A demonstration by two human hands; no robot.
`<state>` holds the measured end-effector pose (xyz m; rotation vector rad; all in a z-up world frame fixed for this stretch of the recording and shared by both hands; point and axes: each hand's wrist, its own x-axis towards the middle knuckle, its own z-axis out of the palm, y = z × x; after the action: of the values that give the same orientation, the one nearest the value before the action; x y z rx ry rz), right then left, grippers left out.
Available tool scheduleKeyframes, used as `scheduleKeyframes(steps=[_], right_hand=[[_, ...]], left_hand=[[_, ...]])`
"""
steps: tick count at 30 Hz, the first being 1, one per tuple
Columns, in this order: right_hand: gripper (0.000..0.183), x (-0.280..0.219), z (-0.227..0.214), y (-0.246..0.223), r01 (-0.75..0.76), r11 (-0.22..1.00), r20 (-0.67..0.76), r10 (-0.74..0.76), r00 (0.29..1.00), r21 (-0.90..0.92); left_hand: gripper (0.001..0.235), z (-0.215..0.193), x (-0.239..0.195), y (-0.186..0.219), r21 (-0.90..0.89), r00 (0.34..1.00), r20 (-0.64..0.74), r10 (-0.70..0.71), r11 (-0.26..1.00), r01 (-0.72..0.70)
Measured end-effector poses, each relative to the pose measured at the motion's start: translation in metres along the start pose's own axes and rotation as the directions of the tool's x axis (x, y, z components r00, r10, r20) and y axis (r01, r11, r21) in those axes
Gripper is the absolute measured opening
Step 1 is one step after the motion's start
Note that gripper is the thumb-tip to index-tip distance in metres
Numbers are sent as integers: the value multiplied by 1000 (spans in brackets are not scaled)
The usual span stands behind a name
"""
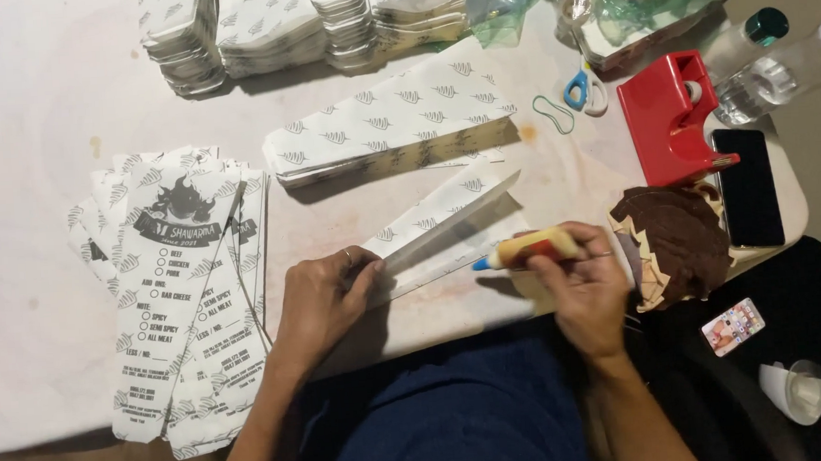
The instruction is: Folding and gluing paper sandwich wraps to create sleeves
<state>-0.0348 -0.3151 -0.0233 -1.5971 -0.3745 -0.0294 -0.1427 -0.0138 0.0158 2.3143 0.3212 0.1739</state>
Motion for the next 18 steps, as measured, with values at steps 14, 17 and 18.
scheduleKeyframes(steps=[14, 17, 18], right_hand=[[39, 27, -33, 13, 44, 997, -178, -55, 983, -68], [36, 27, -38, 14, 54, 998, -231, -60, 971, -34], [37, 27, -31, 10, 47, 998, -226, -56, 973, -46]], left_hand=[[17, -16, 8, 13, -98, 996, 49, -72, 992, 76], [18, -17, 8, 13, -95, 996, 56, -66, 993, 71], [18, -18, 9, 14, -95, 996, 56, -70, 993, 75]])
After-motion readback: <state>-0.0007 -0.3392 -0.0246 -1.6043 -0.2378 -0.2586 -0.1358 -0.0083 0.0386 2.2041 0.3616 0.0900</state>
